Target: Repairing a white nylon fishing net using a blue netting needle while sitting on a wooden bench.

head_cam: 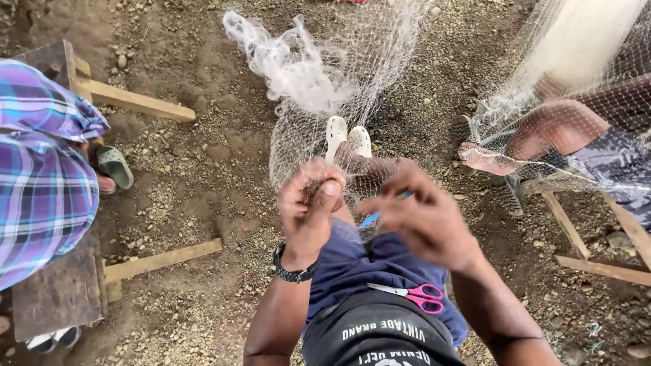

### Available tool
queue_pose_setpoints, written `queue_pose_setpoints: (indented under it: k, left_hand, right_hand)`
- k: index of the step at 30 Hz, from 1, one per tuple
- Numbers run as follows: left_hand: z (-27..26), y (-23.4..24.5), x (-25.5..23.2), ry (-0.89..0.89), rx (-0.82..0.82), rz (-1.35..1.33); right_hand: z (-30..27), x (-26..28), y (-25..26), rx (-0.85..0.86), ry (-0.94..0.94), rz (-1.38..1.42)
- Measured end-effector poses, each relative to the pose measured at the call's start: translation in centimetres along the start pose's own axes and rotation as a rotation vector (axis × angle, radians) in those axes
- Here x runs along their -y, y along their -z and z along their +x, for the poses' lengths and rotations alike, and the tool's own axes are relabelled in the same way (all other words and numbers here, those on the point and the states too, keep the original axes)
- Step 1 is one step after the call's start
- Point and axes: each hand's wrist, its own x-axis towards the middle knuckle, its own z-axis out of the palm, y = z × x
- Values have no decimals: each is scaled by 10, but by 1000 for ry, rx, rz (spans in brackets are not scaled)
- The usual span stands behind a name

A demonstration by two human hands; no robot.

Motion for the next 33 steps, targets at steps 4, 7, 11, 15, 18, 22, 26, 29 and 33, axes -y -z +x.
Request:
queue_pose_setpoints:
  k: [4, 7, 11, 15, 18, 22, 26, 29, 33]
  left_hand:
    - [6, -13, -3, 67, -16, -302]
    - [5, -18, -4, 102, -35, -350]
    - [-3, -11, 14, 135, -48, -387]
    - [-7, -7, 27, 128, -48, -338]
    - [-10, -11, 30, 154, -55, -339]
    - [-7, -23, 22, 138, -104, -312]
    - [2, -33, 6, 63, -102, -315]
    - [1, -27, 2, 28, -107, -129]
    - [9, -22, -15, -28, -15, 80]
  right_hand:
    - [15, -25, 3, -335, -192, 25]
    - [21, -33, -6, -391, -219, 79]
    - [38, -21, -2, -369, -159, 133]
    - [35, -26, -6, -367, -139, 152]
    - [33, -25, -9, -371, -110, 134]
    - [25, -37, -32, -487, 5, 112]
    - [22, -42, -45, -564, 87, -21]
    - [36, -31, -46, -681, 195, -120]
    - [20, 20, -27, -711, 303, -196]
